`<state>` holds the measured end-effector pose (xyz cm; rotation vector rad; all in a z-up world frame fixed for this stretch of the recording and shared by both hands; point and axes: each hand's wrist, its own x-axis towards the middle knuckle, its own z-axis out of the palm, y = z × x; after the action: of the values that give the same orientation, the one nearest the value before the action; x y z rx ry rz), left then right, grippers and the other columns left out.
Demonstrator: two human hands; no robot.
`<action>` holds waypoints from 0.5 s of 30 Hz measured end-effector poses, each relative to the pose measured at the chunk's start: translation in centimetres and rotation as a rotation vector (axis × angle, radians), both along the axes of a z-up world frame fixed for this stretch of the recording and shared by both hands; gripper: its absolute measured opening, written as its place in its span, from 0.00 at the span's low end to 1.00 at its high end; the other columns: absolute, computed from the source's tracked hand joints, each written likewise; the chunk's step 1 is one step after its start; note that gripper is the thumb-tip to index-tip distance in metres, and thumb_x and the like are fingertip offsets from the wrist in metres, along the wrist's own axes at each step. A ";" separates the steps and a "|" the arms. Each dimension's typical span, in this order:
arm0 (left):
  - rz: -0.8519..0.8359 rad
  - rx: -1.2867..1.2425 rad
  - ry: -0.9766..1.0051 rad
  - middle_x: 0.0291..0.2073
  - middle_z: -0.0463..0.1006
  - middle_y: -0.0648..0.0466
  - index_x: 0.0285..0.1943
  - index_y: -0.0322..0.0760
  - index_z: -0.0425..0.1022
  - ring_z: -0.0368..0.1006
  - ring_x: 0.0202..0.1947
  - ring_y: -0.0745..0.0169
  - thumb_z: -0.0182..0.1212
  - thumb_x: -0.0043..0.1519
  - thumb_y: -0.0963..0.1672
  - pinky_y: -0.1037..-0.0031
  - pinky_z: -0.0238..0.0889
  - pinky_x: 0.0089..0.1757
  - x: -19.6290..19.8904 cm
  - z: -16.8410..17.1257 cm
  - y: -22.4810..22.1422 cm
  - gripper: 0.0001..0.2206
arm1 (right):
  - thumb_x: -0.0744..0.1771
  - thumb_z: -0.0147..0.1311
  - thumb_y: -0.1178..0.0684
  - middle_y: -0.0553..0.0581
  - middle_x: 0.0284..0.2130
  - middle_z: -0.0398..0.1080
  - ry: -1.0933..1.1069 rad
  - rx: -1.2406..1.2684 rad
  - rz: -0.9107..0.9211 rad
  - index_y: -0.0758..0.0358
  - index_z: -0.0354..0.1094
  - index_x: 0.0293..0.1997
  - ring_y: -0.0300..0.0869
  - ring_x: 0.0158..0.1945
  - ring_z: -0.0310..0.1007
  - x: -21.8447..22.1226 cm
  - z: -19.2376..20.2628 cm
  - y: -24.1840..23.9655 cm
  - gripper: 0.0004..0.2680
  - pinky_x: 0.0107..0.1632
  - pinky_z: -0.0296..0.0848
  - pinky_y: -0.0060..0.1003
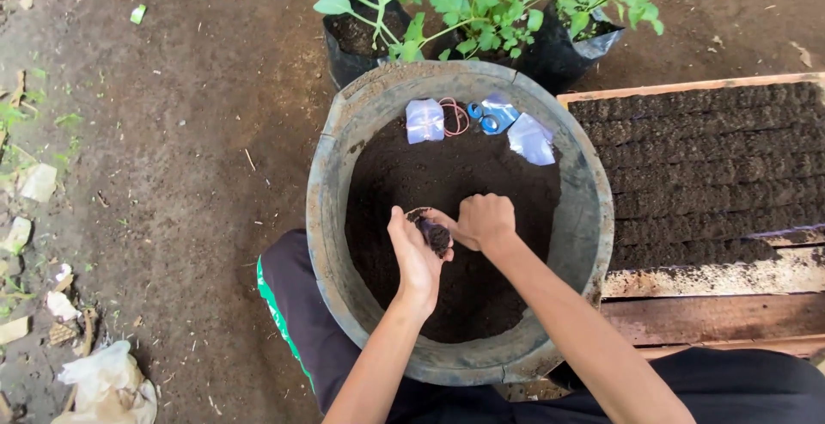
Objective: Preparing soil and small packets for planting, including using a small tool to poke holes in a seedling tray.
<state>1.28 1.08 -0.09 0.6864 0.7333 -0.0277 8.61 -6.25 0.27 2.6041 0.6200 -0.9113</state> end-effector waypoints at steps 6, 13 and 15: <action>0.045 -0.047 -0.036 0.28 0.60 0.51 0.41 0.37 0.56 0.59 0.26 0.58 0.30 0.58 0.58 0.76 0.52 0.25 0.0 0.0 0.0 0.24 | 0.52 0.54 0.39 0.53 0.21 0.69 -0.107 0.228 0.069 0.61 0.65 0.33 0.47 0.27 0.70 -1.5 -14.3 -0.9 0.18 0.27 0.69 0.39; 0.022 -0.114 -0.031 0.29 0.58 0.51 0.41 0.39 0.55 0.58 0.28 0.57 0.27 0.57 0.60 0.75 0.50 0.25 -0.1 0.3 0.5 0.25 | 0.61 0.42 0.52 0.59 0.09 0.64 0.338 0.924 -0.736 0.62 0.68 0.19 0.43 0.12 0.66 -1.0 -6.3 -2.2 0.11 0.16 0.64 0.31; 0.054 -0.123 -0.032 0.28 0.59 0.52 0.40 0.40 0.56 0.59 0.27 0.57 0.29 0.56 0.60 0.76 0.51 0.25 -0.1 -0.1 0.5 0.24 | 0.60 0.45 0.53 0.58 0.10 0.58 0.408 1.290 -1.118 0.65 0.61 0.20 0.40 0.12 0.59 -0.3 -1.6 -2.2 0.07 0.14 0.53 0.26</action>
<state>1.22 1.60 -0.20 0.5490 0.7132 -0.0125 8.31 -8.40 -1.35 4.0344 -0.5581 -1.7976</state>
